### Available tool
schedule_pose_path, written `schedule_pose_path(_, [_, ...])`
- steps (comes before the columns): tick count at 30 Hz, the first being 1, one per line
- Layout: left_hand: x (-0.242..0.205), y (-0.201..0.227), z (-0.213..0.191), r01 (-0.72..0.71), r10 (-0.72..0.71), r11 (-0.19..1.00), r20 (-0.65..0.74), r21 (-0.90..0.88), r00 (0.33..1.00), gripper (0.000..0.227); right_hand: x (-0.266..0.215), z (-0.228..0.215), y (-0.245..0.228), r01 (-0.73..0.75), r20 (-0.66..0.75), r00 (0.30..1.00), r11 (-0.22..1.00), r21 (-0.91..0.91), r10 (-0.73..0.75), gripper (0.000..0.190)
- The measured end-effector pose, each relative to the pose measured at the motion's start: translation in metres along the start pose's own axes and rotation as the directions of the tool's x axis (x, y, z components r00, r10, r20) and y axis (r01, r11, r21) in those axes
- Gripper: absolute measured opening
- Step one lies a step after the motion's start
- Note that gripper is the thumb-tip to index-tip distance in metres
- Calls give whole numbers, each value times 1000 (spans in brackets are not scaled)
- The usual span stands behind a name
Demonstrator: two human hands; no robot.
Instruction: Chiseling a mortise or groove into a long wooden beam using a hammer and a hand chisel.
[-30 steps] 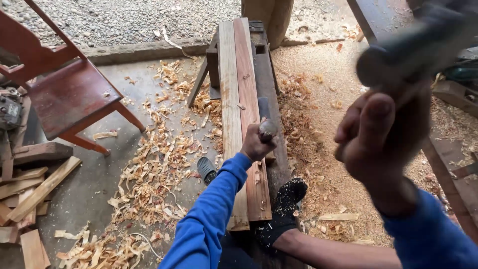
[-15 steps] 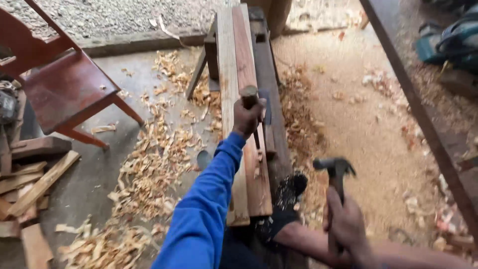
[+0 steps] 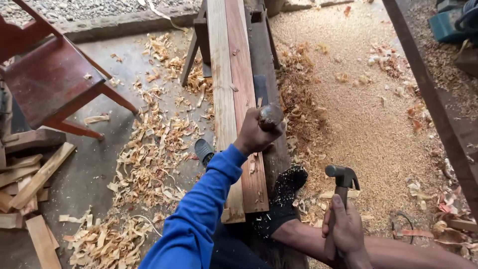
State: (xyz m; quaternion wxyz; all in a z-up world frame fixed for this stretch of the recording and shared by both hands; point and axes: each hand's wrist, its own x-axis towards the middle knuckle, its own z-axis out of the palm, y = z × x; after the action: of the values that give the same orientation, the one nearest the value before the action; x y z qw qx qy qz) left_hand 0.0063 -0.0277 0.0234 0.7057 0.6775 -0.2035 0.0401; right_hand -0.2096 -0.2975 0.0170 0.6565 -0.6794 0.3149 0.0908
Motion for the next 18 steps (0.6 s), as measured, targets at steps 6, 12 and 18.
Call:
schedule_pose_path(6, [-7,-1,2,-81,83,996,51,-28,995,20,-1,2,2,15,48,999,1000,-6,-15,36])
schedule_pose_path(12, [-29,16,16,-176,164,981,135,82,977,28,-7,4,-7,-48,9,999,997,-55,48,38])
schedule_pose_path(18, [-78,30,48,-310,327,916,-24,256,945,31,33,-61,52,-72,-43,997,984,-164,66,45])
